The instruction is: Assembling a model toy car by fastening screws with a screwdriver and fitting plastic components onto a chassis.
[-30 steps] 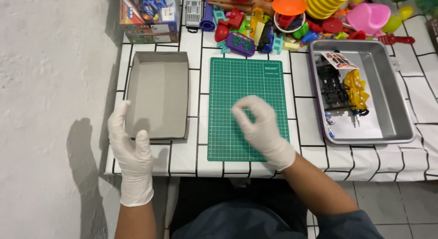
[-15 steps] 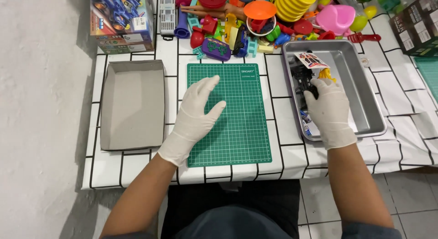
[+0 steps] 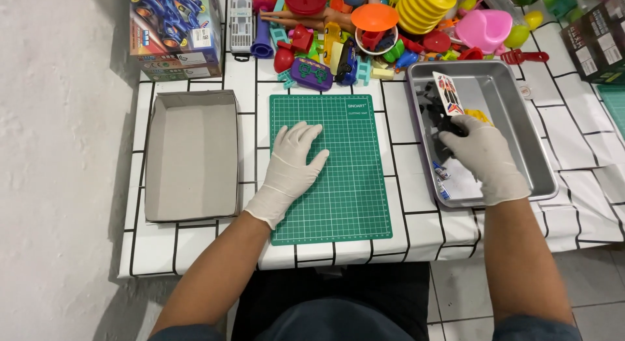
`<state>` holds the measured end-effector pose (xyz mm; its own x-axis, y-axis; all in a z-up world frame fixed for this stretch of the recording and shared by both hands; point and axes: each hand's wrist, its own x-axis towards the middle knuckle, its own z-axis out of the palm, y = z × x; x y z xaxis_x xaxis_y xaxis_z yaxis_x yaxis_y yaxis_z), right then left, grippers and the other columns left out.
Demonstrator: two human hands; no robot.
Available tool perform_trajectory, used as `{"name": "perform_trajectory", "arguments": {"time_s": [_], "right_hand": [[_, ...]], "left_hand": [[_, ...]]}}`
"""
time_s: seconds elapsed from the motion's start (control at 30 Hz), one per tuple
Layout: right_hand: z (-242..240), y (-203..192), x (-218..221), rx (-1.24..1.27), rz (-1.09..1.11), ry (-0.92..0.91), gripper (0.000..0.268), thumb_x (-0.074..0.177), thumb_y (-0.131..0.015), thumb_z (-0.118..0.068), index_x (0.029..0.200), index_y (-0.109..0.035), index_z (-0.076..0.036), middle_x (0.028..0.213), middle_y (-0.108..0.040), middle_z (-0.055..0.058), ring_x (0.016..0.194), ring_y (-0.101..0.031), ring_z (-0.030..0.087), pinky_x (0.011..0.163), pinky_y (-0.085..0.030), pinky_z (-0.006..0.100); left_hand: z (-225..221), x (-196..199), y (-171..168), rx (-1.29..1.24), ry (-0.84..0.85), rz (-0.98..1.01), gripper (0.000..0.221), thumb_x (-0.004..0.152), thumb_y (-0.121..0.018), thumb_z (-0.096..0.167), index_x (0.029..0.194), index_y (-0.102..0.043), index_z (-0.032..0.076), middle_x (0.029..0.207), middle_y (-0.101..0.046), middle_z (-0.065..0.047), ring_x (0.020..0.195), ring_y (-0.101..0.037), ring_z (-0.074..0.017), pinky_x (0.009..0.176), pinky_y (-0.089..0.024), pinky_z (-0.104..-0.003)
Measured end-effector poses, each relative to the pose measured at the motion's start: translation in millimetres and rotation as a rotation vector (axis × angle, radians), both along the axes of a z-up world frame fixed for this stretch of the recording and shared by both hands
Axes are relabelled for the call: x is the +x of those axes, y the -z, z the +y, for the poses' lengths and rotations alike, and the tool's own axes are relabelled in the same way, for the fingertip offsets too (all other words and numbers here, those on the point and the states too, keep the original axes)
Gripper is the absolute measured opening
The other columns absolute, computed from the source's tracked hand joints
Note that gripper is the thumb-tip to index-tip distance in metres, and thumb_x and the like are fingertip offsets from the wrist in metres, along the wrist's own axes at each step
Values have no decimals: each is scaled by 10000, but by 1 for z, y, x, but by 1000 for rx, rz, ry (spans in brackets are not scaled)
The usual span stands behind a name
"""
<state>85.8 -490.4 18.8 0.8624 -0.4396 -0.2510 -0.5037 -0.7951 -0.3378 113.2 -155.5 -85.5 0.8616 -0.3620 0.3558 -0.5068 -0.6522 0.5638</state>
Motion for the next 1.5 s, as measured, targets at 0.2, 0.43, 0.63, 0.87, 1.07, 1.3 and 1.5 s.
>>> {"name": "perform_trajectory", "arguments": {"time_s": [0.2, 0.43, 0.63, 0.87, 1.07, 1.3, 1.5], "right_hand": [[-20, -30, -12, 683, -121, 69, 323, 986, -621, -140, 1282, -682, -27, 1039, -724, 126, 877, -657, 204, 813, -495, 284], [-50, 8, -9, 1311, -90, 69, 668, 935, -347, -227, 1550, -333, 34, 1465, -465, 297, 1340, -478, 443, 1076, -383, 609], [-6, -20, -31, 1167, -292, -185, 489, 972, -536, -313, 1201, -640, 107, 1227, -682, 249, 1099, -670, 360, 928, -523, 439], [114, 32, -25, 152, -51, -413, 593, 848, -726, -538, 1359, -660, -247, 1246, -694, 38, 1172, -675, 235, 959, -550, 395], [176, 55, -14, -346, -130, -619, 670, 908, -604, -627, 1359, -633, -132, 1225, -611, 107, 1155, -646, 269, 881, -569, 405], [140, 39, 1, 122, -211, -487, 398, 1015, -659, -321, 1345, -673, -99, 1096, -707, 86, 1098, -690, 260, 885, -572, 385], [119, 66, 10, 366, -186, -475, 266, 907, -741, -128, 1169, -765, -88, 929, -710, 85, 836, -638, 212, 770, -546, 365]], "left_hand": [[3, -1, -5, -38, -19, 8, 480, 967, -594, 303, 1393, -563, 84, 1354, -641, -184, 1362, -502, -368, 1219, -240, -565], [4, 0, 0, -46, -17, 31, 471, 971, -587, 321, 1377, -575, 82, 1354, -645, -176, 1360, -506, -369, 1221, -237, -553], [4, 0, -10, -99, -10, 14, 375, 957, -617, 292, 1269, -675, 93, 1303, -676, -115, 1306, -554, -337, 1193, -273, -553], [14, 12, 21, -236, -81, -38, 204, 999, -655, 146, 1198, -698, 143, 1109, -697, -24, 1195, -632, -209, 1144, -387, -420], [13, 11, 23, -230, -62, -108, 206, 971, -703, 206, 1161, -698, 126, 1102, -697, -48, 1177, -640, -241, 1110, -435, -415], [11, 11, 28, -125, 25, -114, 309, 928, -723, 221, 1201, -677, 85, 1187, -668, -119, 1249, -595, -307, 1143, -394, -455], [13, 8, 27, -25, 68, -81, 386, 875, -758, 308, 1195, -663, 114, 1206, -626, -109, 1295, -546, -314, 1169, -377, -470]]}}
